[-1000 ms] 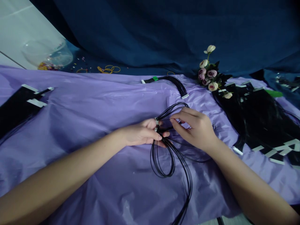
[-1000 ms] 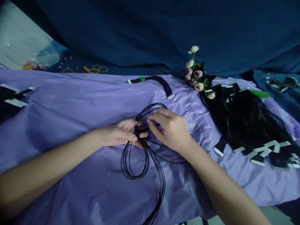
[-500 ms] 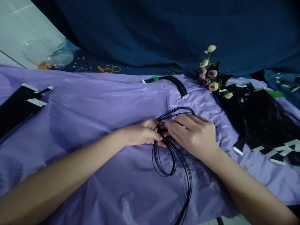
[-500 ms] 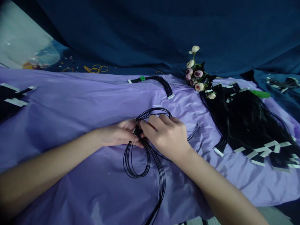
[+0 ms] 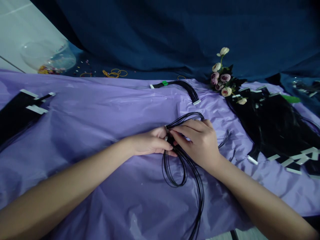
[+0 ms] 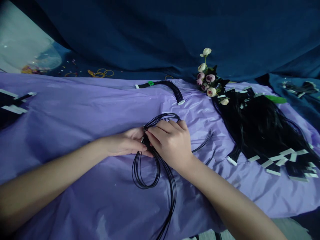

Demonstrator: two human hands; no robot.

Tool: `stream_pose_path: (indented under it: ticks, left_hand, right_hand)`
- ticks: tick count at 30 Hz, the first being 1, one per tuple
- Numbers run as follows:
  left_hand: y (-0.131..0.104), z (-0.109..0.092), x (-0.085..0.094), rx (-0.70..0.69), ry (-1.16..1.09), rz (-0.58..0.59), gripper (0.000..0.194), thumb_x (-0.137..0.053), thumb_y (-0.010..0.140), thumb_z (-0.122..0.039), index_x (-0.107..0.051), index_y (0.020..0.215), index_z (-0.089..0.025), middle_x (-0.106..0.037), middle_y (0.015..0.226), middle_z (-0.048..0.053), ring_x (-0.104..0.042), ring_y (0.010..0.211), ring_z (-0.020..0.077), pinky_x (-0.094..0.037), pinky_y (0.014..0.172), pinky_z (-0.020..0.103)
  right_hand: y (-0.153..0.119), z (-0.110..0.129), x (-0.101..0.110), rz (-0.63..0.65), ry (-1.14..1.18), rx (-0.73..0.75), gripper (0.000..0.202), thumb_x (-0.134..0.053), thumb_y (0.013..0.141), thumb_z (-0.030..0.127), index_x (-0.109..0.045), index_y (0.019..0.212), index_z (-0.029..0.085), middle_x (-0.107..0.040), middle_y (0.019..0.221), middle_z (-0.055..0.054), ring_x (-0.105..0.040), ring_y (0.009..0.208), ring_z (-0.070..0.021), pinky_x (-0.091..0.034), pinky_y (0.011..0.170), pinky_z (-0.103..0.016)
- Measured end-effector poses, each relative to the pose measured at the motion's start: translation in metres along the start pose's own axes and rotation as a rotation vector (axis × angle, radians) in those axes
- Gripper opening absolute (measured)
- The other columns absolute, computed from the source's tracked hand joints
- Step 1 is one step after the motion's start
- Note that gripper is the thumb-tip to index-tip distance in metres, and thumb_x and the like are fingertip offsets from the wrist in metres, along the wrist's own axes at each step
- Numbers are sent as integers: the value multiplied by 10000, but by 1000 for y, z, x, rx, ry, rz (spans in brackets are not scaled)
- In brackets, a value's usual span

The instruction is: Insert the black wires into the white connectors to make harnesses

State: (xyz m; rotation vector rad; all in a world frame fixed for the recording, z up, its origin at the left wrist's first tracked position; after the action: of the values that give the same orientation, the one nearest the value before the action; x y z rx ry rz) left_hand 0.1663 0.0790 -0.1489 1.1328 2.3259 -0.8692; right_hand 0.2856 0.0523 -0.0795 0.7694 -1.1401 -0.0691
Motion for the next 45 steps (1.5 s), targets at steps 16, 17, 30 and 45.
stream_pose_path:
  ticks: [16,17,30,45]
  left_hand:
    - [0,-3,-1,-32,-32,105,327,-672,688,-37,-560,970,-159,-553,902,2,-572,871,124,-540,814,344]
    - [0,-4,-1,-42,-42,121,341,-669,689,-33,-565,988,-162,-554,909,4,-570,869,123,-539,814,346]
    - [-4,-4,5,-77,-157,5,401,-676,635,60,-607,929,-205,-534,1118,11,-540,1126,216,-575,805,432]
    - [-2,-6,1,-86,-66,66,395,-713,684,-24,-621,1026,-197,-597,990,12,-600,952,142,-548,867,357]
  right_hand:
    - [-4,-13,5,47,154,-20,112,-616,883,247,-689,949,192,-707,866,-17,-649,800,-165,-453,719,-302]
    - [-5,-13,8,54,211,2,138,-605,885,212,-674,1001,184,-705,896,-29,-648,826,-162,-478,745,-294]
    - [-6,-36,59,-86,317,-54,170,-632,792,66,-660,878,210,-660,838,-41,-633,774,-170,-513,716,-314]
    - [-23,-2,5,350,180,-174,149,-533,888,241,-667,901,176,-685,825,-8,-621,670,-123,-407,567,-240]
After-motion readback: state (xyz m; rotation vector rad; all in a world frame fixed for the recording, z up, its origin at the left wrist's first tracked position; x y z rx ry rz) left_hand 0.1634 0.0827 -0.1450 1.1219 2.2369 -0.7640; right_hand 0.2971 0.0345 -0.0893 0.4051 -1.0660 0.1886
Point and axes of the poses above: each hand's wrist, its own y-axis towards the middle knuckle, its own x-axis out of the back of the hand, z = x × y, the point moved 5 cm from there along y, towards the middle knuckle
